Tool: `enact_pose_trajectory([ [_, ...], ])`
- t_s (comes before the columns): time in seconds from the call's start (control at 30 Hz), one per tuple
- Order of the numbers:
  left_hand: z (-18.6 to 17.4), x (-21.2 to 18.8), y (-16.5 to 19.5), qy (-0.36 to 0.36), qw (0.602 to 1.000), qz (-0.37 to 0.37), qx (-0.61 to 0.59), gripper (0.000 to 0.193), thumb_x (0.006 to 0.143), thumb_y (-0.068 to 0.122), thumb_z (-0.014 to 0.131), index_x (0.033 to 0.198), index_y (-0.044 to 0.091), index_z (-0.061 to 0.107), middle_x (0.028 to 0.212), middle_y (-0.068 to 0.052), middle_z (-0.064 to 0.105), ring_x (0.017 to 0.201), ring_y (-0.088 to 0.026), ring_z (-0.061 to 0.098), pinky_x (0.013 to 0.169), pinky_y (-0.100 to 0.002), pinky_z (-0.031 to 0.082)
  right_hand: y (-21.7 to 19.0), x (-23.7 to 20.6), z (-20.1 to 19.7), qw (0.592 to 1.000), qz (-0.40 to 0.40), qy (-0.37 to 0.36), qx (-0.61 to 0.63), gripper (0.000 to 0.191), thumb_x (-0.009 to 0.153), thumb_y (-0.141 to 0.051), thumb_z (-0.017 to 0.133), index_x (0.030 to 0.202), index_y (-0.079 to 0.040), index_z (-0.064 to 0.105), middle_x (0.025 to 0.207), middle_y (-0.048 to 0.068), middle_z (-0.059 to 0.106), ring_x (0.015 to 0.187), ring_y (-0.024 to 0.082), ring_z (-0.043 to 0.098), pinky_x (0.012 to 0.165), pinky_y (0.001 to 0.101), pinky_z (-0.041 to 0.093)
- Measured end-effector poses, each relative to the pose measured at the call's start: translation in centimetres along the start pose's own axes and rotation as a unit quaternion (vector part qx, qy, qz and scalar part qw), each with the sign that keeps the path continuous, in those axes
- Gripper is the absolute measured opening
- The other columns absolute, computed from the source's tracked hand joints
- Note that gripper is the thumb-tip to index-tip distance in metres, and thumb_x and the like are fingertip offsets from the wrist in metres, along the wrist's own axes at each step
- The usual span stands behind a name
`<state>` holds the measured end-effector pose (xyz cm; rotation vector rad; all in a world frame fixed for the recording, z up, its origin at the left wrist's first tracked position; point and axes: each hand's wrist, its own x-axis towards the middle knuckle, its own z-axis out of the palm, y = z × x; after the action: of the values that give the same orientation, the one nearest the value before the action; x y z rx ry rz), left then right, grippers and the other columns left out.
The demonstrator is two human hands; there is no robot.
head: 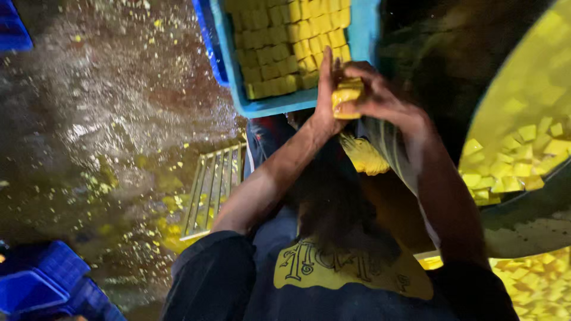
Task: The person carries a wooden mold frame holding a pressed block of scored tofu across the wet floor, then scoops yellow tofu cubes by hand from a large water-filled vat and packs them into a blue plastic crate, arranging the cubes as the crate fills.
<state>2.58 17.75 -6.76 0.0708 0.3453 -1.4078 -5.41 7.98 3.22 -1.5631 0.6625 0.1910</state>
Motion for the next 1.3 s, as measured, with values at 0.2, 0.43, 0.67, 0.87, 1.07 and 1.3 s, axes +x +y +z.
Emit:
enact_pose_trajectory([
  [0.2, -2.4, 1.3, 8.1, 0.222, 0.962, 0.112, 0.110, 0.068, 0.107, 0.068, 0.035, 0.140, 0.012, 0.055, 0.138, -0.003, 0.067, 0.126, -0.018, 0.065, 0.106, -0.036, 0.051, 2.4, 10.0, 2.9, 0.979, 0.178, 0.075, -0.069, 0.051, 0.077, -0.041, 0.081, 0.116, -0.009, 0.072, 0.107, 0.009, 0.075, 0.099, 0.023, 0.072, 0.087, 0.0377, 0.056],
  [0.43, -4.8, 2.7, 10.7, 0.021, 0.493, -0.175, 0.852, 0.056, 0.114, 0.045, 0.027, 0.111, 0.009, 0.070, 0.111, -0.018, 0.083, 0.108, -0.032, 0.076, 0.107, -0.046, 0.053, 4.8, 13.1, 7.1, 0.886, 0.312, 0.074, -0.334, 0.054, 0.082, -0.042, 0.078, 0.120, -0.006, 0.069, 0.118, 0.013, 0.070, 0.107, 0.026, 0.069, 0.094, 0.0388, 0.054],
  [0.67, -4.4, 4.0, 8.8, -0.005, 0.369, -0.141, 0.919, 0.051, 0.100, 0.043, 0.047, 0.137, 0.008, 0.056, 0.131, -0.024, 0.065, 0.117, -0.043, 0.062, 0.102, -0.052, 0.047, 5.6, 6.4, 1.5, 0.975, 0.089, 0.143, -0.144, 0.055, 0.093, -0.036, 0.074, 0.134, -0.002, 0.062, 0.139, 0.019, 0.062, 0.125, 0.029, 0.061, 0.105, 0.0383, 0.049],
  [0.87, 2.7, 9.2, -1.0, 0.098, 0.496, 0.226, 0.833, 0.051, 0.103, 0.033, 0.065, 0.139, -0.003, 0.054, 0.143, -0.026, 0.056, 0.135, -0.043, 0.052, 0.115, -0.049, 0.039, -0.9, -13.5, 0.6, 0.952, -0.116, 0.264, 0.099, 0.045, 0.100, -0.020, 0.074, 0.139, -0.001, 0.060, 0.148, 0.019, 0.053, 0.130, 0.026, 0.059, 0.104, 0.0346, 0.054],
  [1.07, 12.4, 10.8, -19.6, -0.283, 0.446, 0.090, 0.845, 0.036, 0.097, 0.020, 0.072, 0.128, 0.006, 0.059, 0.118, -0.019, 0.068, 0.108, -0.035, 0.069, 0.092, -0.045, 0.059, 7.0, -27.5, -6.9, 0.790, 0.098, 0.604, -0.024, 0.033, 0.106, -0.002, 0.076, 0.137, -0.003, 0.067, 0.128, 0.012, 0.072, 0.111, 0.017, 0.072, 0.098, 0.0303, 0.060],
  [1.3, 3.9, 14.3, -28.6, -0.253, 0.033, -0.230, 0.939, 0.031, 0.094, 0.029, 0.052, 0.109, 0.014, 0.073, 0.105, -0.012, 0.073, 0.096, -0.036, 0.070, 0.060, -0.056, 0.058, 26.0, -24.8, -9.4, 0.837, 0.256, 0.399, -0.273, 0.048, 0.091, -0.018, 0.064, 0.137, -0.008, 0.063, 0.116, 0.019, 0.070, 0.095, 0.034, 0.067, 0.083, 0.0459, 0.054],
])
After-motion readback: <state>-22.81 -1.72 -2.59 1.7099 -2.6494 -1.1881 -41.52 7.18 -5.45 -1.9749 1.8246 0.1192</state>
